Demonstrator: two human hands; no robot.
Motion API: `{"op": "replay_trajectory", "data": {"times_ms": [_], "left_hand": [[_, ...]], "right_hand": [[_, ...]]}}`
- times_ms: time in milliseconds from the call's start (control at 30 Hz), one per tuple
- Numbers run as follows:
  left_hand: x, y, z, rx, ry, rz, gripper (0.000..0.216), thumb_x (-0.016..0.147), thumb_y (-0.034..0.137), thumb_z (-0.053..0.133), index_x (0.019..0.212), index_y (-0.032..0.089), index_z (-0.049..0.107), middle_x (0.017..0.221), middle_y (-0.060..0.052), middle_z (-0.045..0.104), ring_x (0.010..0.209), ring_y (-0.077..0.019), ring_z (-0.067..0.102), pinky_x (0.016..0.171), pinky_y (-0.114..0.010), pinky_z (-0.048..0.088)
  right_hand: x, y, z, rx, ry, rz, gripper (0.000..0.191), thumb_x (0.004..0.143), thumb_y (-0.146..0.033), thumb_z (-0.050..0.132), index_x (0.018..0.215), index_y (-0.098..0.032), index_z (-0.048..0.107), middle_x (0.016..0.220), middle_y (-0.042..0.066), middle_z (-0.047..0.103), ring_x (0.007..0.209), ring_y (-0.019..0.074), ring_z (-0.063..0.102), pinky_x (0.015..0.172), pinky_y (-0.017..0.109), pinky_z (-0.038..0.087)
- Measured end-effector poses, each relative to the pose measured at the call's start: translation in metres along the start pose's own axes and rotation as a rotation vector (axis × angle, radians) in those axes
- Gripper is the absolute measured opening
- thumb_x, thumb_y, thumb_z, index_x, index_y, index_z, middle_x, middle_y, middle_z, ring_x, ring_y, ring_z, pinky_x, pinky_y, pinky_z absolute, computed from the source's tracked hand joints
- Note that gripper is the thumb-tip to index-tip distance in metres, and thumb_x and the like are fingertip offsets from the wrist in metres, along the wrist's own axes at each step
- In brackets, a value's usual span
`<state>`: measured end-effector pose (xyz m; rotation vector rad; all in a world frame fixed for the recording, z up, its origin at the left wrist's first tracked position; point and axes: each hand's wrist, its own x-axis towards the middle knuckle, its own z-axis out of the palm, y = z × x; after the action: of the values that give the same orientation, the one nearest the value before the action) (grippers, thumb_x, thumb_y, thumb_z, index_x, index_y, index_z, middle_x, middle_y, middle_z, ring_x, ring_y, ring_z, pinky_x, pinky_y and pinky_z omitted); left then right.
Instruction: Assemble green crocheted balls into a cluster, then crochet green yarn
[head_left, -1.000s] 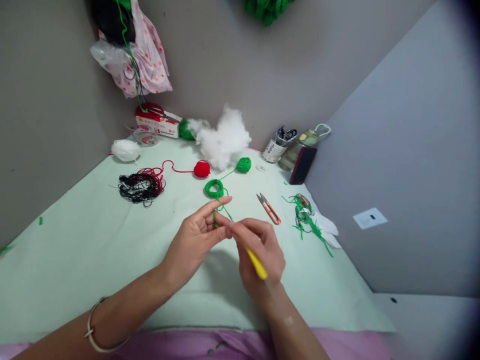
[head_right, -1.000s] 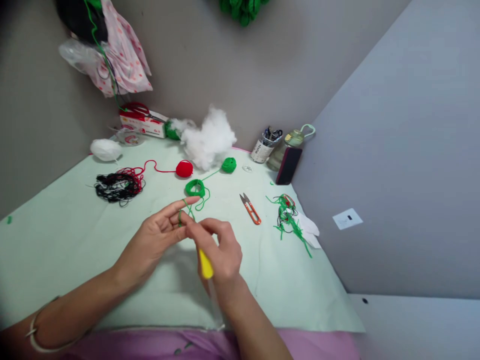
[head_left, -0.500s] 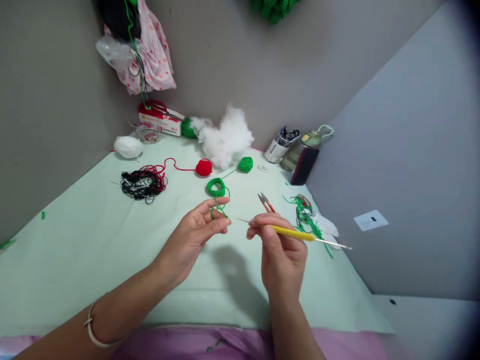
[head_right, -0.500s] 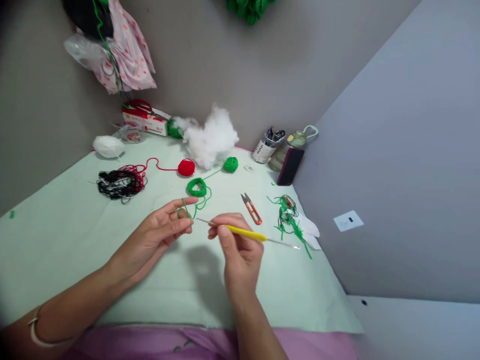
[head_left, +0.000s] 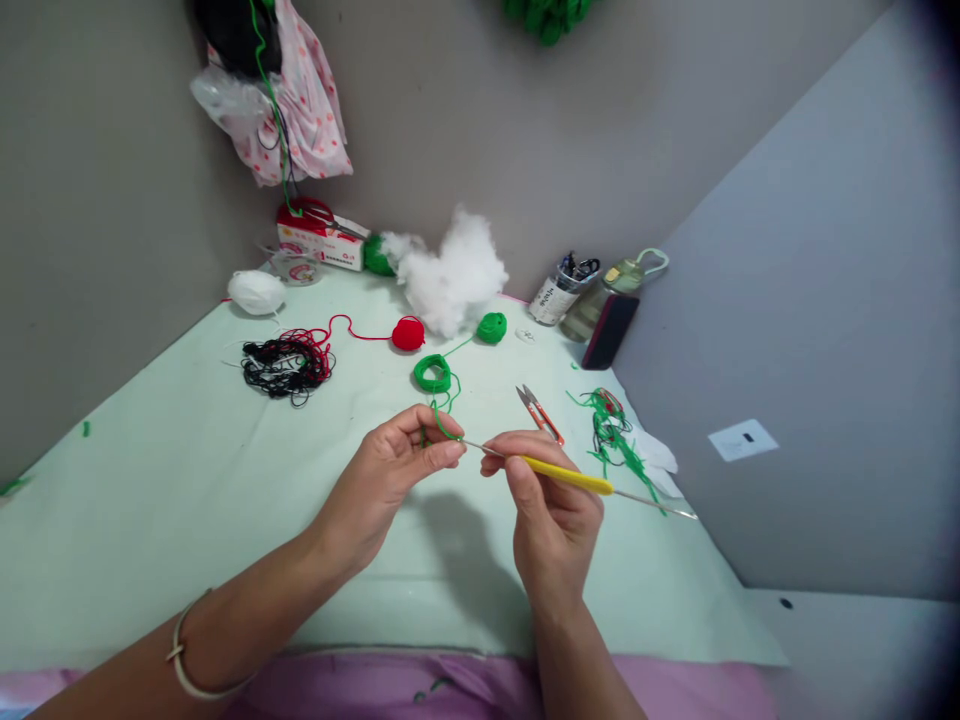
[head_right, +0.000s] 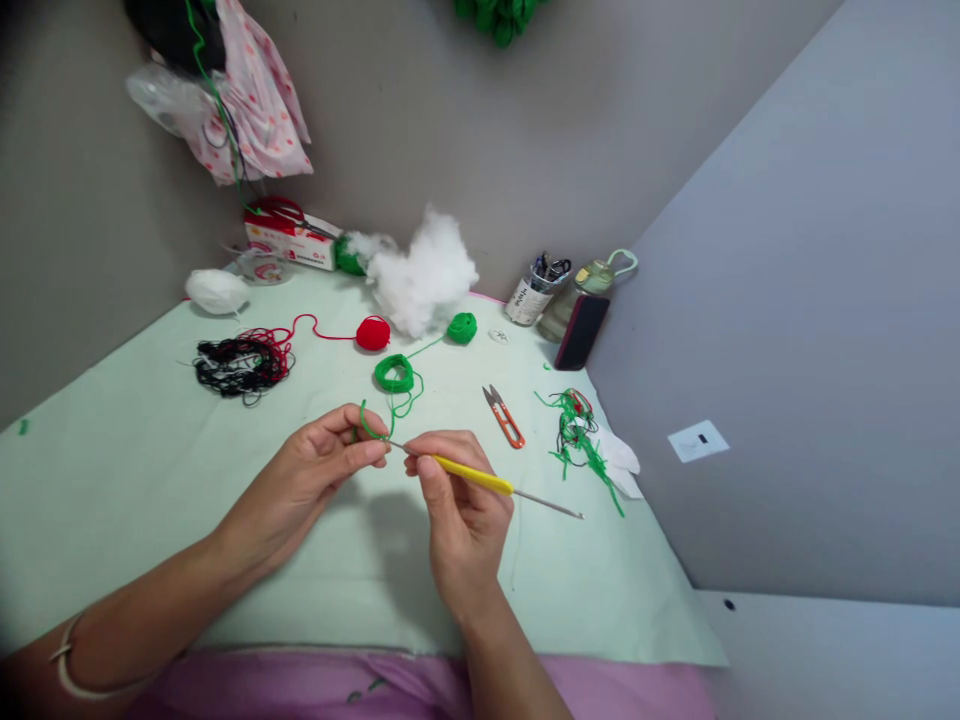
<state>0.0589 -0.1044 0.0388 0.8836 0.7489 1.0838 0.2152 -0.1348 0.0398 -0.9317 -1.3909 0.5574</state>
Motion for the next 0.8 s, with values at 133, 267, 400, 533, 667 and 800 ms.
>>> {"op": "replay_trajectory", "data": {"times_ms": [133,267,400,533,667,800], "left_hand": [[-0.0009,0.0004,0.0001,0.012,-0.001,-0.009,0.014,0.081,0.029,0.078,0.088,0.021,0.069,0.081,0.002,0.061,0.081,-0.0134,0.055,0.084,-0.027,0.041],[-0.0004,0.0005,0.0003,0.016,-0.002,-0.008,0.014,0.082,0.03,0.078,0.087,0.02,0.069,0.08,0.003,0.06,0.08,-0.0131,0.055,0.084,-0.027,0.041],[0.0009,0.0002,0.0005,0.015,-0.005,-0.005,0.015,0.081,0.029,0.079,0.086,0.02,0.068,0.079,0.002,0.06,0.08,-0.0133,0.055,0.083,-0.028,0.042],[0.0013,0.0007,0.002,0.021,0.008,-0.008,0.015,0.08,0.029,0.079,0.085,0.02,0.069,0.079,0.002,0.06,0.08,-0.0133,0.056,0.084,-0.028,0.042],[0.0007,0.0003,0.0045,0.007,0.027,-0.018,0.016,0.078,0.029,0.08,0.085,0.02,0.069,0.079,0.002,0.061,0.079,-0.0139,0.056,0.083,-0.028,0.043],[0.0006,-0.0015,0.0055,-0.01,0.02,-0.023,0.016,0.079,0.029,0.08,0.087,0.02,0.07,0.082,0.001,0.061,0.08,-0.0135,0.056,0.083,-0.028,0.043]], "right_hand": [[0.0,0.0007,0.0004,-0.002,0.007,-0.008,0.019,0.096,-0.014,0.058,0.099,-0.024,0.074,0.089,0.003,0.069,0.075,0.0147,0.065,0.066,0.031,0.056],[-0.0003,0.0001,-0.0001,-0.019,-0.001,-0.008,0.019,0.096,-0.013,0.058,0.098,-0.023,0.074,0.089,0.003,0.069,0.074,0.0144,0.065,0.066,0.03,0.055],[-0.002,0.0,-0.0017,-0.09,-0.009,-0.038,0.019,0.095,-0.012,0.058,0.1,-0.023,0.073,0.089,0.003,0.069,0.077,0.016,0.066,0.068,0.032,0.055],[-0.0046,0.0003,-0.0028,-0.215,-0.033,-0.134,0.024,0.095,-0.008,0.056,0.106,-0.023,0.071,0.089,0.005,0.07,0.084,0.0187,0.067,0.071,0.035,0.056],[-0.0059,0.001,-0.0017,-0.273,-0.046,-0.258,0.033,0.092,-0.003,0.055,0.113,-0.025,0.068,0.091,0.005,0.072,0.086,0.0193,0.067,0.07,0.036,0.056],[-0.0067,0.0017,-0.0004,-0.295,-0.047,-0.306,0.036,0.091,0.001,0.055,0.113,-0.024,0.068,0.093,0.005,0.072,0.086,0.0183,0.068,0.071,0.035,0.057]]}}
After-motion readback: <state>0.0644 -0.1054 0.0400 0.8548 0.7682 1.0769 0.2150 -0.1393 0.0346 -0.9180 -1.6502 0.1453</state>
